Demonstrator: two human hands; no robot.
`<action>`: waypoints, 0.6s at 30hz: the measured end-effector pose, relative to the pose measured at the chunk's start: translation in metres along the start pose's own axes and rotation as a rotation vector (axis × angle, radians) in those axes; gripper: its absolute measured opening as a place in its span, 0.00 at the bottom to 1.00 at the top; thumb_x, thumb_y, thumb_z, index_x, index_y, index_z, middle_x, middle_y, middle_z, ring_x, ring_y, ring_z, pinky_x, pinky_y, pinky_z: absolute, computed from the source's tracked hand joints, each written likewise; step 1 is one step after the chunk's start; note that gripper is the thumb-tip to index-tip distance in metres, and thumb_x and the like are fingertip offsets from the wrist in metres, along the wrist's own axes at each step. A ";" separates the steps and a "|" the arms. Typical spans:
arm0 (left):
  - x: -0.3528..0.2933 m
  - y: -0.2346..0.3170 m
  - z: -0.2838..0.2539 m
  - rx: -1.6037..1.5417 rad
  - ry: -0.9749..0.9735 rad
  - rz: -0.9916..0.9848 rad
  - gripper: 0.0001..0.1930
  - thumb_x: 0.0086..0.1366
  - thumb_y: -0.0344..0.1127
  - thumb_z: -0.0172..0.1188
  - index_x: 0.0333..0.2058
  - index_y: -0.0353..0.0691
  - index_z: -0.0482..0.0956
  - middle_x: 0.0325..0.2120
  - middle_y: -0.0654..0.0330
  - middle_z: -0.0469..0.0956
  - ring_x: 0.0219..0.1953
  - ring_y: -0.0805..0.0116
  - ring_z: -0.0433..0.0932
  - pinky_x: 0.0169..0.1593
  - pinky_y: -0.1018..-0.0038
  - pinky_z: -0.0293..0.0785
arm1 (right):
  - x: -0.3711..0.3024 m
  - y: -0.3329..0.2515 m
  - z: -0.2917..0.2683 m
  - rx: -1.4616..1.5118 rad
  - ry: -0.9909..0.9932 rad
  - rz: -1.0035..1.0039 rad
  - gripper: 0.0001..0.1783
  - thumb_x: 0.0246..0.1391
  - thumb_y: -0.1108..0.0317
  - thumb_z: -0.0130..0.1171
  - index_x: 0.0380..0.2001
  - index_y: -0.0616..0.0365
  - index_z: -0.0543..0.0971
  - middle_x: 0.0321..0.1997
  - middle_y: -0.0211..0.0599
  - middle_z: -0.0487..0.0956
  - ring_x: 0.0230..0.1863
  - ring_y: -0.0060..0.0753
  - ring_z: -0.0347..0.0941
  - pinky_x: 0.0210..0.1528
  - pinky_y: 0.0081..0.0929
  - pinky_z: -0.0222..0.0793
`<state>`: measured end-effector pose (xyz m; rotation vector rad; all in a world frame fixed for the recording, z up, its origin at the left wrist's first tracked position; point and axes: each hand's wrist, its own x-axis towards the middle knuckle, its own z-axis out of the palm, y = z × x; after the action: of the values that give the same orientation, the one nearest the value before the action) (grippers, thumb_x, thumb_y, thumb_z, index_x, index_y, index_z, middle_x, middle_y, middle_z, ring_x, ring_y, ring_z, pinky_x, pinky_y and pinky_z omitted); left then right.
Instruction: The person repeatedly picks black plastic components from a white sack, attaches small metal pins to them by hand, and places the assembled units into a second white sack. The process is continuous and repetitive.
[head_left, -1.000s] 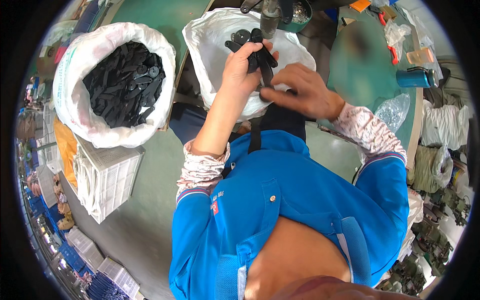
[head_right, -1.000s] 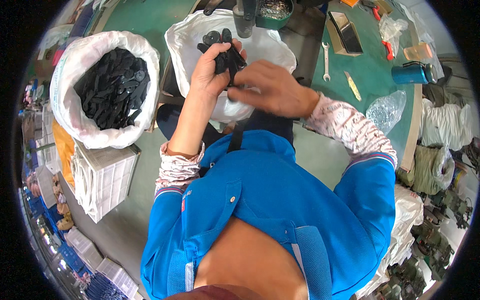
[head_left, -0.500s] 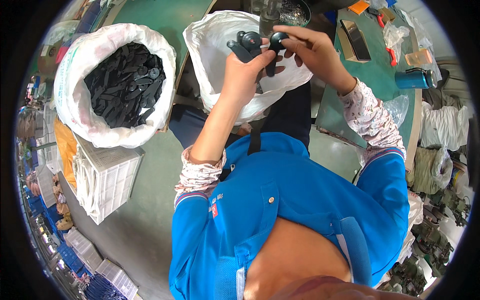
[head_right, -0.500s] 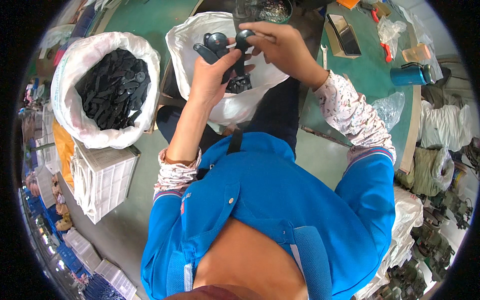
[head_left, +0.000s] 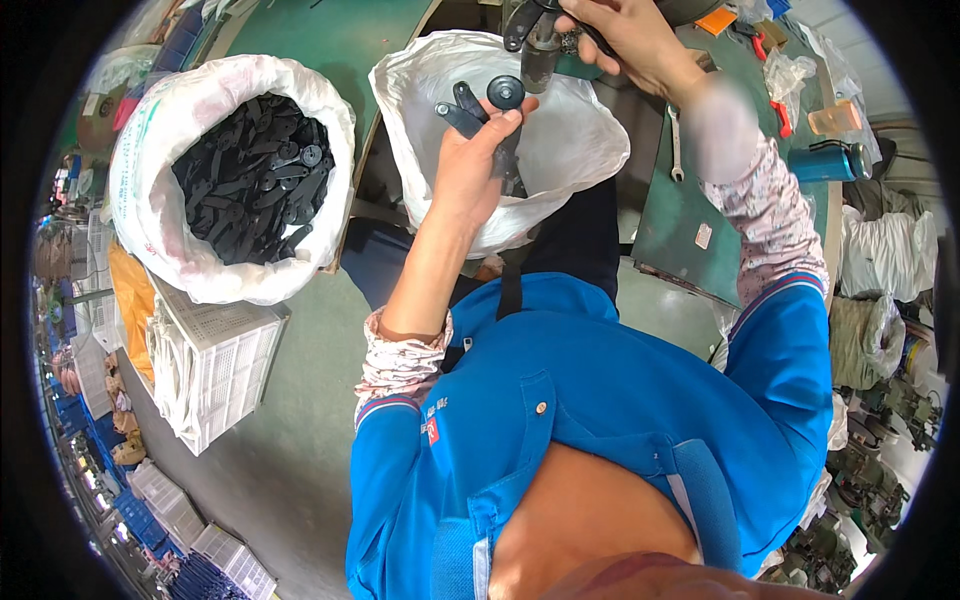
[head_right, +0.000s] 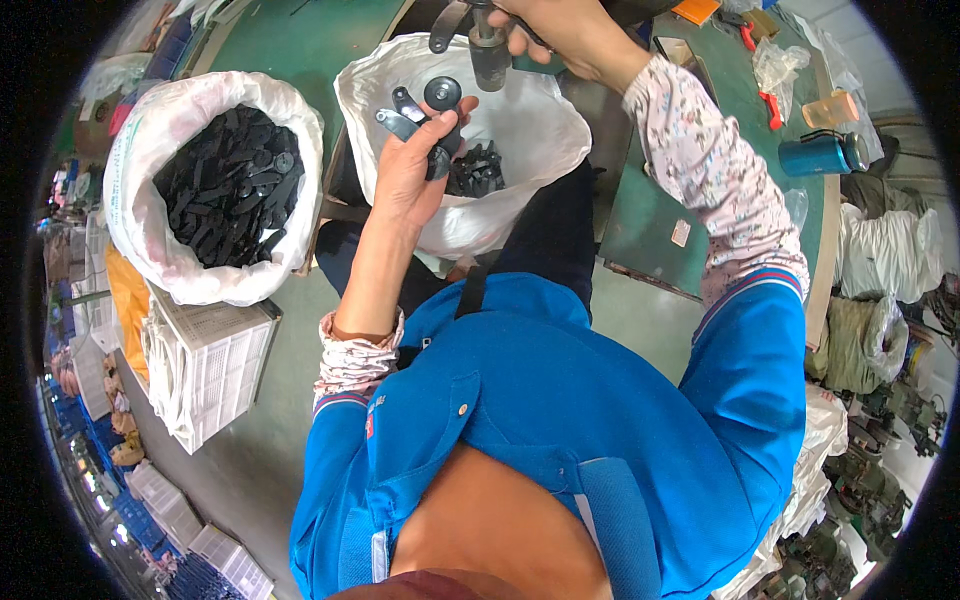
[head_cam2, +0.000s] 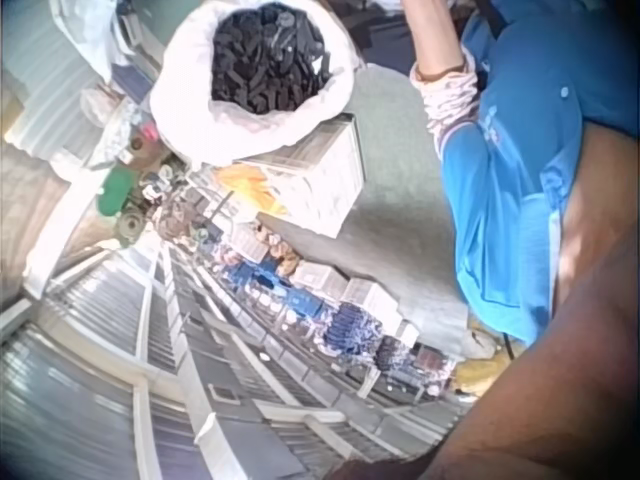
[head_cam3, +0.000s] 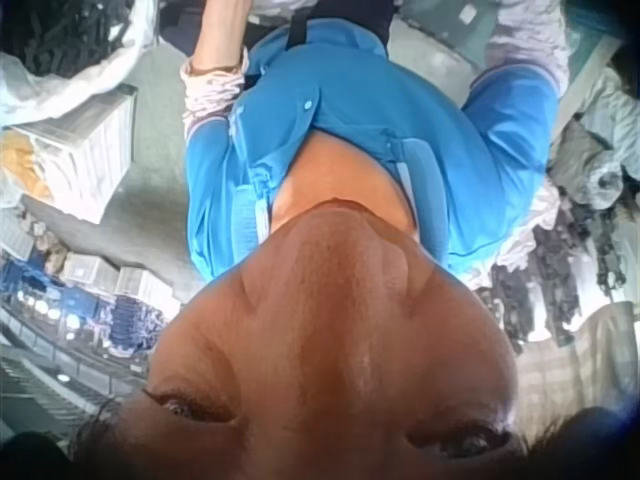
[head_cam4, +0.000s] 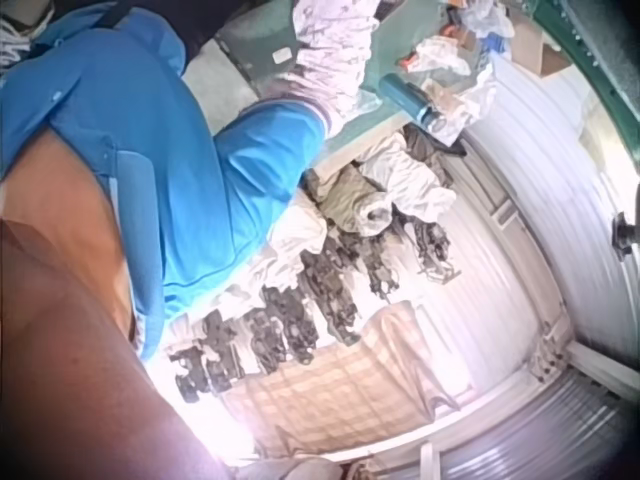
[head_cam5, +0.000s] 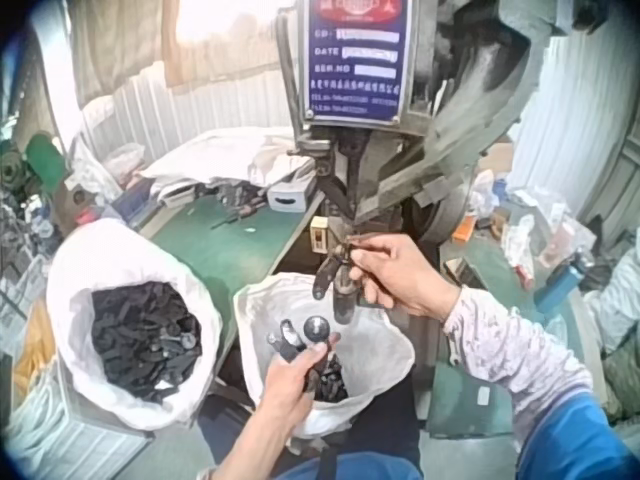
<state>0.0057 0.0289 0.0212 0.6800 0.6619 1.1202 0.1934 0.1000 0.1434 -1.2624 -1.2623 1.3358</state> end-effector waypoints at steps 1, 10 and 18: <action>0.000 0.000 0.000 -0.041 -0.019 -0.018 0.09 0.59 0.30 0.60 0.39 0.37 0.76 0.40 0.57 0.79 0.44 0.73 0.72 0.49 0.77 0.65 | -0.010 0.020 -0.007 -0.044 -0.032 -0.051 0.17 0.61 0.65 0.51 0.50 0.63 0.73 0.33 0.32 0.78 0.20 0.17 0.70 0.21 0.13 0.62; -0.001 -0.011 0.014 -0.069 -0.090 -0.080 0.11 0.64 0.33 0.54 0.40 0.31 0.74 0.40 0.52 0.77 0.40 0.66 0.76 0.45 0.73 0.70 | -0.057 0.093 0.007 0.022 -0.153 -0.194 0.14 0.62 0.67 0.50 0.47 0.64 0.74 0.43 0.33 0.79 0.46 0.22 0.73 0.50 0.24 0.69; 0.004 -0.005 0.004 -0.241 0.055 -0.262 0.17 0.68 0.37 0.47 0.45 0.26 0.70 0.45 0.45 0.74 0.49 0.54 0.74 0.53 0.62 0.71 | -0.100 0.087 0.013 -0.822 -0.168 -0.848 0.30 0.42 0.84 0.59 0.52 0.52 0.73 0.47 0.40 0.74 0.45 0.42 0.72 0.43 0.29 0.72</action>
<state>0.0131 0.0305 0.0197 0.3466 0.6302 0.9582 0.1939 -0.0082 0.0667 -0.8984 -2.2536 0.2930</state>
